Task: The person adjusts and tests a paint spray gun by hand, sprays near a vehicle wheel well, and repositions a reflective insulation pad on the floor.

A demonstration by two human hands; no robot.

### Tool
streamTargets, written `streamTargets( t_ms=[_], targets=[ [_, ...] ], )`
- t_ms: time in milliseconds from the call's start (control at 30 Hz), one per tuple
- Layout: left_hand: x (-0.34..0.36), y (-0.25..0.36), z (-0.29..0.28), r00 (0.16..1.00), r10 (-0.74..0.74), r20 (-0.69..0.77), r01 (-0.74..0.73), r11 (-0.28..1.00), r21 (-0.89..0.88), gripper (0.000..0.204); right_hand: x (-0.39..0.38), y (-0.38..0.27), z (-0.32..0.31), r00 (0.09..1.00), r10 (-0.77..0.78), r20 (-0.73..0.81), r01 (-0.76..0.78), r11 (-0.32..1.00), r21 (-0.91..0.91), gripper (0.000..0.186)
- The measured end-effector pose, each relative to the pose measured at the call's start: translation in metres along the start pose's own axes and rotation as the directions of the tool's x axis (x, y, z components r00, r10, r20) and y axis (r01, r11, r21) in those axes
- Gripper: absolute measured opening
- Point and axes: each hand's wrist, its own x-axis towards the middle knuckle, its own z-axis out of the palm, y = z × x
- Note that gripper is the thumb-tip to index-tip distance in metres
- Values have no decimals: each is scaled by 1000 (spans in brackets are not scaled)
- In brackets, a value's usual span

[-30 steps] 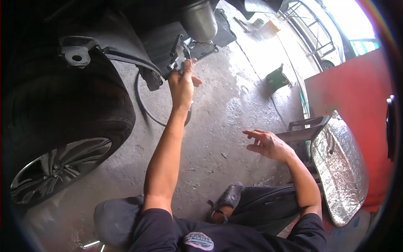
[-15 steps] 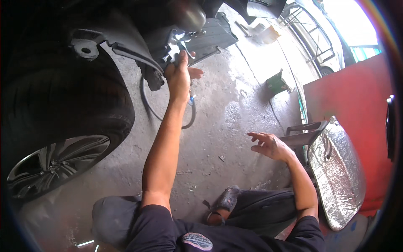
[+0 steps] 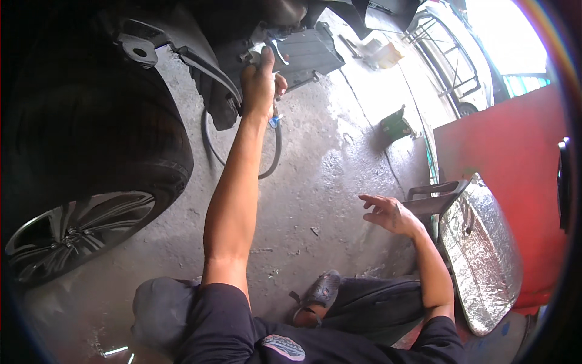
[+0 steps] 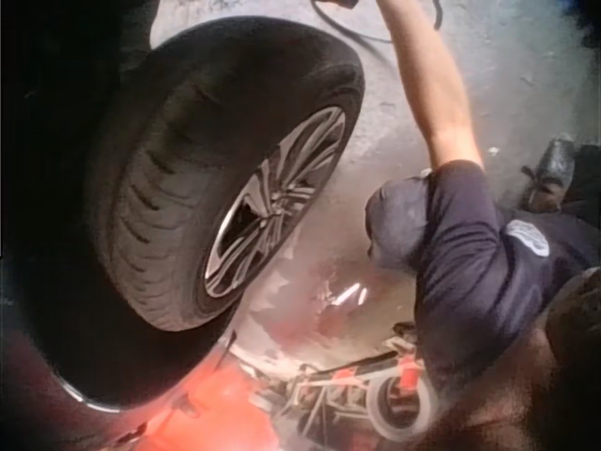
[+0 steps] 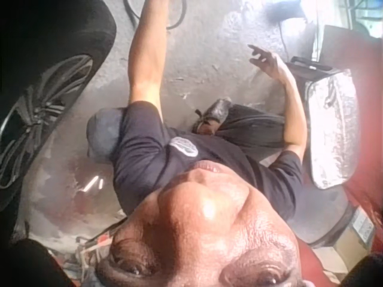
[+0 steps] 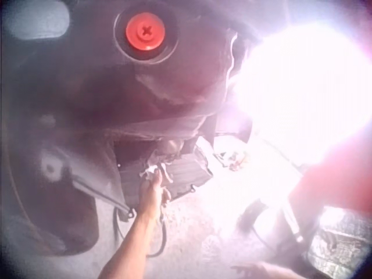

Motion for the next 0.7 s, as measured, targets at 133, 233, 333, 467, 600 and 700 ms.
streamTargets(
  t_ms=[133, 233, 333, 467, 600, 700],
  targets=[
    [13, -7, -6, 998, -48, 33, 48, 999, 13, 63, -2, 10, 1, 1000, -6, 11, 6, 1000, -6, 57],
    [14, -8, -5, 996, -49, 80, 47, 998, 30, 65, -3, 7, -2, 997, 65, 43, -65, 998, -4, 57],
    [12, -14, -2, 994, -61, 88, 58, 998, 32, 67, -2, 10, -2, 987, 139, 79, -140, 990, 5, 57],
    [16, -26, 5, 992, -22, 121, 20, 1000, 17, 67, 3, 27, 6, 995, 83, 52, -82, 997, -12, 56],
    [25, -39, 4, 992, -55, 114, 52, 998, 31, 69, 14, 28, 14, 998, 10, 54, -10, 1000, 11, 54],
    [35, -48, -9, 980, -49, 194, 51, 999, -6, 71, 37, 29, 23, 985, -167, -27, 168, 986, 20, 51]
  ],
)
